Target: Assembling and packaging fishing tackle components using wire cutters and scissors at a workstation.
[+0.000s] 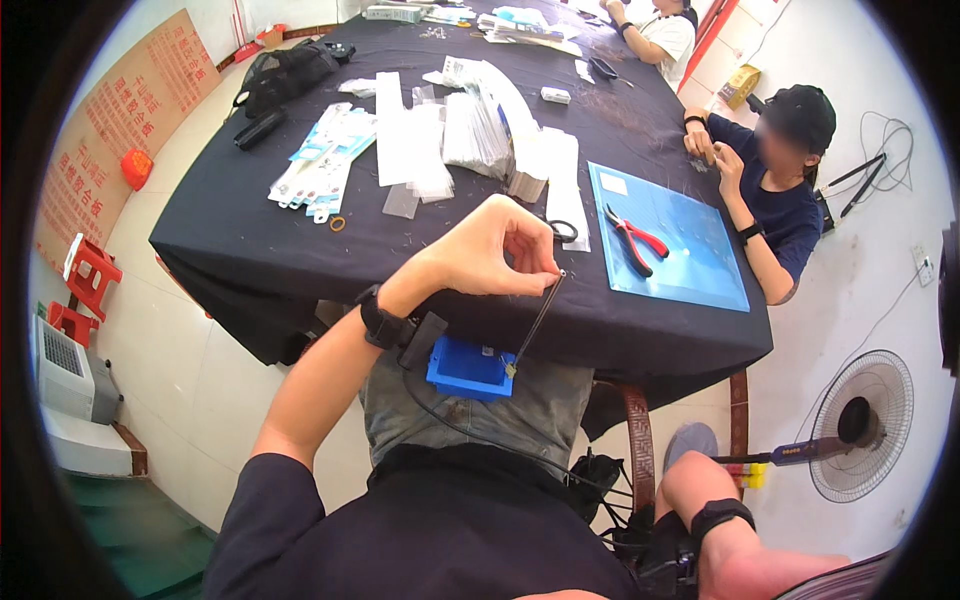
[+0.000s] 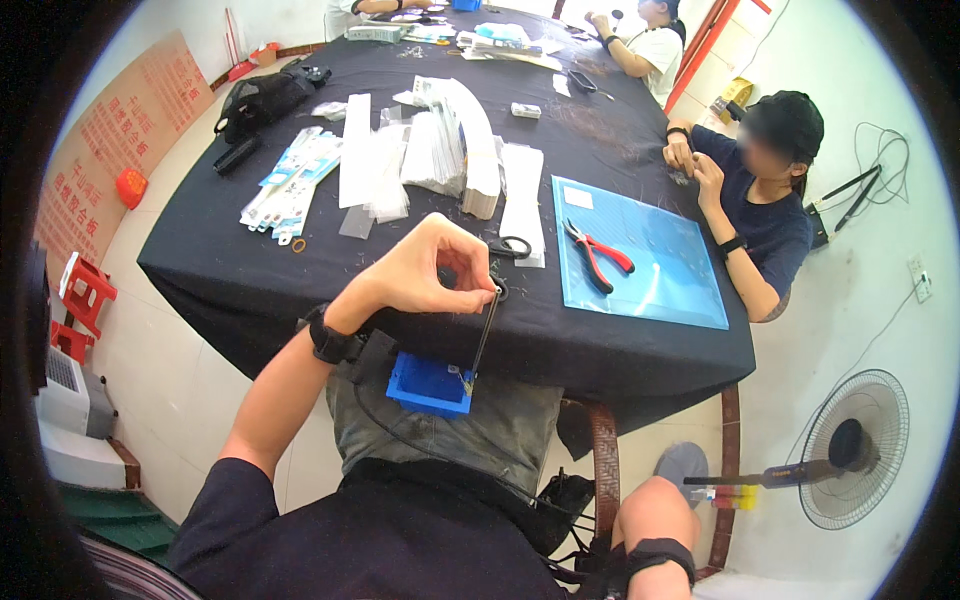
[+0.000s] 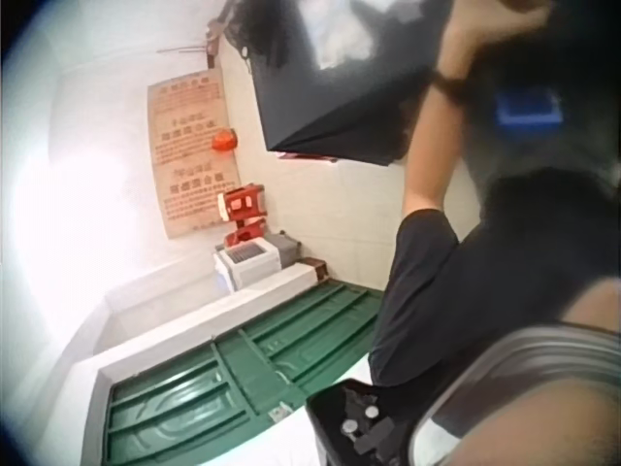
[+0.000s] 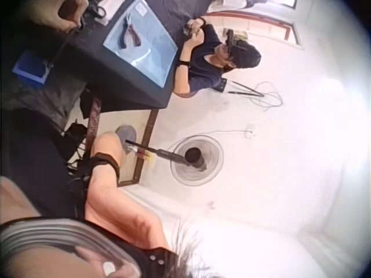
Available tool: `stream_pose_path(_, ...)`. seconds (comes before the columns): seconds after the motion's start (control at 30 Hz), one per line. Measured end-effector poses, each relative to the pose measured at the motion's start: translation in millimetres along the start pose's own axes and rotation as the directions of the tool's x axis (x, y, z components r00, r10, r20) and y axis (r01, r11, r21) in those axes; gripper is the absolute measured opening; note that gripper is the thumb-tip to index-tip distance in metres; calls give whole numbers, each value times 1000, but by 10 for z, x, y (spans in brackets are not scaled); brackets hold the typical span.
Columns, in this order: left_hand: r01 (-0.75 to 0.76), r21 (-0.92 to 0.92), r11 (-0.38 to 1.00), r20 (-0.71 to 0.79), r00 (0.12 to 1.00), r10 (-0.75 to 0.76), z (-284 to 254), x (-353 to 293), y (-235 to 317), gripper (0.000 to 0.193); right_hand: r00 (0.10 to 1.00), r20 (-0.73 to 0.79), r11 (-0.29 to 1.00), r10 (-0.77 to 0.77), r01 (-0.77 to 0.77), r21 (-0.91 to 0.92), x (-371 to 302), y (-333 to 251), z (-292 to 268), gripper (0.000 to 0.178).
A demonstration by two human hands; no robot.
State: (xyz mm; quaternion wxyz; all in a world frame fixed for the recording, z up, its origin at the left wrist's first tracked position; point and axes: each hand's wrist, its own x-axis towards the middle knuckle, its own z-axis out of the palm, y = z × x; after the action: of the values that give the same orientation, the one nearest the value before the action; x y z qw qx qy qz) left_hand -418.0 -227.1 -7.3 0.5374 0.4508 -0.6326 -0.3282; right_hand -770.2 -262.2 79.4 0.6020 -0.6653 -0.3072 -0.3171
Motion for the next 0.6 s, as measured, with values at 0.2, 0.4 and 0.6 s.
stream_pose_path(0.2, 30, 3, 1000, 13, 999, -30, -39, 14, 6, 6, 977, -174, 985, -124, 142, 96, 145, 220, 69, 15)
stream_pose_path(0.4, 47, -10, 999, 17, 999, -46, -18, 14, 10, 6, 897, -349, 925, -271, 343, 162, 182, 289, 41, 17)
stream_pose_path(0.6, 44, 5, 999, 22, 999, -44, -15, 2, -14, 6, 838, -331, 484, -433, -94, -870, 826, 1073, -644, 24)
